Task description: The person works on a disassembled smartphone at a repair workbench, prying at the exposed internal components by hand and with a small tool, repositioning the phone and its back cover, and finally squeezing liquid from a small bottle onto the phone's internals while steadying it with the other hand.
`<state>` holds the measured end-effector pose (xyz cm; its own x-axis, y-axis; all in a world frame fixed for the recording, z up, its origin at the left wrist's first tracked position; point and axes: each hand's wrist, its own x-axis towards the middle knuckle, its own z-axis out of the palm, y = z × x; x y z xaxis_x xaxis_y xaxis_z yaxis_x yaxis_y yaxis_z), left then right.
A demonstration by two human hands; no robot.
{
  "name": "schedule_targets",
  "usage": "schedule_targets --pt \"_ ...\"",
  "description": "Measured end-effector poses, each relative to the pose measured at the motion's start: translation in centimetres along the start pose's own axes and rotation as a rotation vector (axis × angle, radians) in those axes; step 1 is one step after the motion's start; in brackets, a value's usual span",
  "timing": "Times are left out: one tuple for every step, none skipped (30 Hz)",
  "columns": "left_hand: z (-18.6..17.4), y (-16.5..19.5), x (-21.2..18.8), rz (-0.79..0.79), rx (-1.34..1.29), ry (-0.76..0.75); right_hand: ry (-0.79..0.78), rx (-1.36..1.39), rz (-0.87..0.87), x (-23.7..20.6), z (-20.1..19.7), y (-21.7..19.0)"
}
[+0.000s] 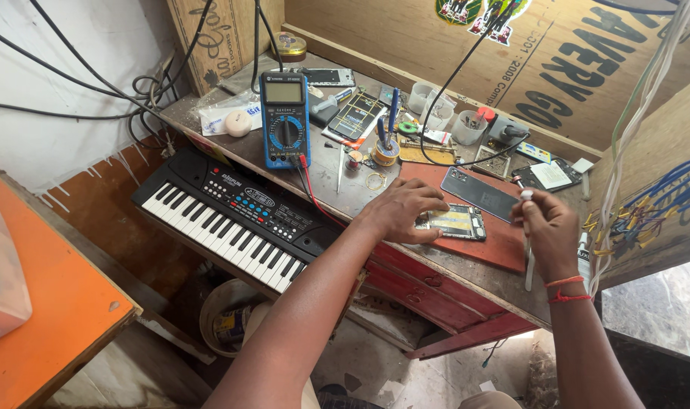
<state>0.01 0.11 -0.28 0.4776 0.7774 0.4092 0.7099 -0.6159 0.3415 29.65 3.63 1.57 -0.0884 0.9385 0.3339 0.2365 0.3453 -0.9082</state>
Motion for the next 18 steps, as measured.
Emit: schedule_targets --pt "0.1 0.0 0.0 -0.009 0.006 -0.006 0.031 0.005 -0.069 -0.1 0.1 -0.4" --pt "0.1 0.1 0.1 -0.017 0.012 -0.011 0.061 0.010 -0.138 -0.1 0.1 -0.9" --pt "0.1 0.1 0.2 -0.025 0.019 -0.016 0.090 0.015 -0.208 -0.3 0.2 -1.2" --pt "0.1 0.1 0.2 -0.027 0.016 -0.021 0.105 0.024 -0.253 -0.6 0.4 -1.4" --pt "0.1 0.1 0.2 -0.028 0.015 -0.025 0.120 0.033 -0.300 -0.9 0.7 -1.5" --pt "0.1 0.1 0.2 -0.029 0.014 -0.030 0.135 0.042 -0.346 -1.1 0.8 -1.5" --pt "0.0 0.0 0.2 -0.030 0.015 -0.032 0.130 0.035 -0.389 -1.4 1.0 -1.5" --pt "0.0 0.1 0.2 -0.030 0.017 -0.034 0.125 0.029 -0.431 -1.7 1.3 -1.3" --pt "0.0 0.1 0.2 -0.031 0.018 -0.036 0.119 0.022 -0.473 -1.8 1.5 -1.3" --pt "-0.1 0.1 0.2 -0.024 0.018 -0.032 0.104 -0.072 -0.444 -2.0 1.6 -1.2" --pt "-0.1 0.1 0.2 -0.017 0.017 -0.028 0.088 -0.165 -0.414 -2.3 1.7 -1.1" --pt "-0.2 0.1 0.1 -0.009 0.015 -0.024 0.072 -0.258 -0.384 -2.6 1.8 -1.1" --pt "-0.2 0.1 0.1 -0.013 0.013 -0.024 0.077 -0.281 -0.373 -2.7 1.9 -1.2" --pt "-0.3 0.1 0.1 -0.017 0.009 -0.025 0.082 -0.304 -0.361 -2.7 1.9 -1.3" --pt "-0.3 0.1 0.1 -0.021 0.007 -0.025 0.087 -0.328 -0.350 -2.7 1.9 -1.4" --pt "-0.4 0.1 0.0 -0.020 0.006 -0.026 0.094 -0.287 -0.365 -2.7 2.0 -1.6" --pt "-0.4 0.2 0.0 -0.019 0.004 -0.026 0.099 -0.247 -0.380 -2.6 2.0 -1.7" --pt "-0.4 0.2 0.1 -0.018 0.002 -0.026 0.104 -0.207 -0.394 -2.6 2.0 -1.8"
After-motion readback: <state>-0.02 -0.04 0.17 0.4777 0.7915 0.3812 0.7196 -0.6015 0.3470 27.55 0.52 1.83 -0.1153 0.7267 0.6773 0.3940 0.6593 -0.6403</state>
